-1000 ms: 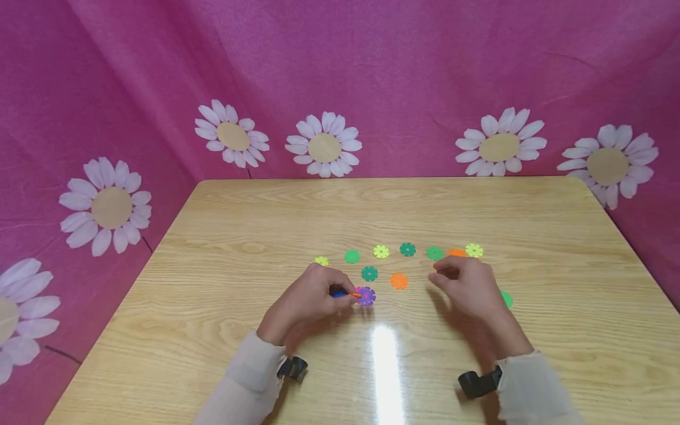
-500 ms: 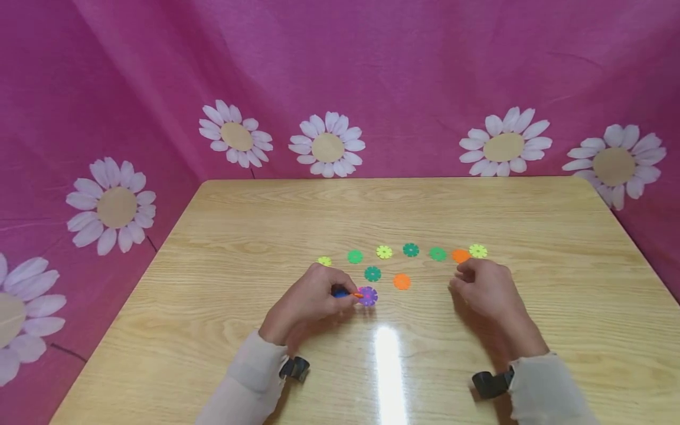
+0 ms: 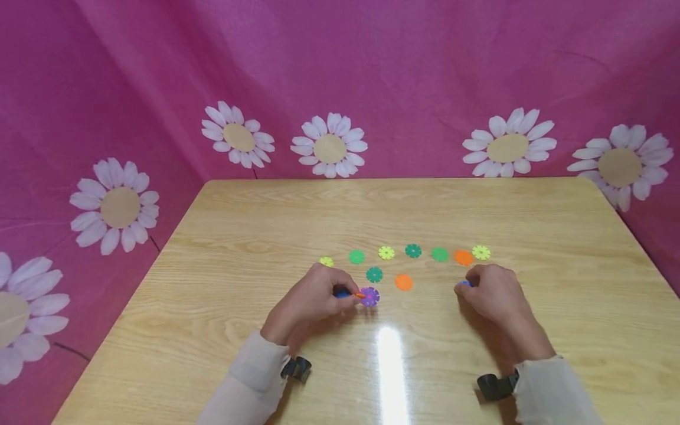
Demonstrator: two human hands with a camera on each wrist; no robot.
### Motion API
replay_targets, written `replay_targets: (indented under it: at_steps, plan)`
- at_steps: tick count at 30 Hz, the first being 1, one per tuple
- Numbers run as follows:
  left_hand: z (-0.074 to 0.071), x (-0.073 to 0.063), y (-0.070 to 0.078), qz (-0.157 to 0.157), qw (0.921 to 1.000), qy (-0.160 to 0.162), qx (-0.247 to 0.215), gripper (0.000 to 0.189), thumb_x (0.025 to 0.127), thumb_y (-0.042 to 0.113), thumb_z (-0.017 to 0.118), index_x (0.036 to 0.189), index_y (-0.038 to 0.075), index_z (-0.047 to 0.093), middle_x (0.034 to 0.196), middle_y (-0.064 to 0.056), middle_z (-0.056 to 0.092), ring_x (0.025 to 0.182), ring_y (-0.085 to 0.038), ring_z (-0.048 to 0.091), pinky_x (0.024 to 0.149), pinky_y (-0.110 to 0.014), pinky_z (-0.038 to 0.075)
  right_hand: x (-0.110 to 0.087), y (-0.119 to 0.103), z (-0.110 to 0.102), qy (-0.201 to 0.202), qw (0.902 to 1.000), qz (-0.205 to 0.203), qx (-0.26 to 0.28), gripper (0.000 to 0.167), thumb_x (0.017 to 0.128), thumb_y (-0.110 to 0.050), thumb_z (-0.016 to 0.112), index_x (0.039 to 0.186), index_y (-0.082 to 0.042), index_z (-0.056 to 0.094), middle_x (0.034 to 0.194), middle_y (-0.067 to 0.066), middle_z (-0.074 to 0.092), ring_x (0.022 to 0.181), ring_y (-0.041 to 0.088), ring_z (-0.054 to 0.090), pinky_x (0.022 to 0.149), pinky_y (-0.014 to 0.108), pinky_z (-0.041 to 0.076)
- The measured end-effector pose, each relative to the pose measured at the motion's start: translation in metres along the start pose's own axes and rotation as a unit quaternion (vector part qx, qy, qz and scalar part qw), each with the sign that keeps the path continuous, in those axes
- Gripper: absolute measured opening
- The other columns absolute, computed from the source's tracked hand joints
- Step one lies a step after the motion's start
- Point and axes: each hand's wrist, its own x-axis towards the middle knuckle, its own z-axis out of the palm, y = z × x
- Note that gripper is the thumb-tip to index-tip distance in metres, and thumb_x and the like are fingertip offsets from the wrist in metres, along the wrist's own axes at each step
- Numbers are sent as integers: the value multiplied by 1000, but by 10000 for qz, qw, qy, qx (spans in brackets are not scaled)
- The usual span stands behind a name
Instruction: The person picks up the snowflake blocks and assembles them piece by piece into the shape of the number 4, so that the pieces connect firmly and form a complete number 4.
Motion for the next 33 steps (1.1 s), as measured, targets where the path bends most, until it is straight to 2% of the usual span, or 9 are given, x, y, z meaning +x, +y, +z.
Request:
replay_targets:
  at_steps: [6,12,14,18,22,27,30,33]
  plan:
    - [-3,5,2,83,9999,95,105,4,90,17,76,89,17,79,80,18,65,70,-4,54,66,-17,48,3,-2,-6,-78,9999,-22,-128,28,87,-18,77,100,6,70,87,13,68,84,34,59,76,52,50]
    - [-7,9,2,53,9999,94,-41,4,90,15,75,88,16,79,79,16,65,69,-5,53,64,-18,47,7,-2,-12,-170,9997,80,-155,26,87,-17,76,96,6,67,85,11,64,81,32,55,74,48,49]
    - [-6,7,2,-16,9999,96,-89,4,90,15,75,88,16,79,79,17,64,69,-5,54,64,-18,47,7,-2,-11,-223,9996,81,-124,25,87,-17,76,95,5,66,84,10,63,80,31,55,73,47,49]
    - [-3,-1,-2,46,9999,150,-31,6,89,14,74,86,16,78,79,17,64,69,-3,54,64,-17,48,5,-1,0,-234,9997,55,-25,22,87,-17,77,91,1,64,82,7,61,78,28,54,69,42,47]
    - [-3,-3,-6,89,9997,210,74,6,89,15,74,85,16,79,79,17,65,69,-1,54,66,-17,48,4,-3,11,-62,9999,99,109,24,87,-19,78,91,-2,61,80,4,59,76,25,53,66,37,44]
    - [-5,-8,-7,-169,9997,128,-99,6,89,14,75,85,16,79,80,18,65,70,-2,54,67,-19,48,0,-1,18,233,9994,-129,211,23,87,-13,78,96,-1,60,80,2,62,75,22,57,68,40,47]
    - [-3,-10,-6,-75,9997,205,-134,6,89,14,76,84,16,79,79,19,65,70,-1,54,67,-18,49,-4,-2,18,363,9984,-310,312,20,87,-12,78,98,-2,63,80,0,64,76,20,58,70,41,48]
    - [-1,-7,-5,204,9992,341,-94,7,89,15,76,83,16,79,77,20,65,69,2,54,67,-16,48,-6,-5,14,595,9961,-476,438,19,86,-12,79,99,-4,66,83,-2,65,76,17,58,71,36,49]
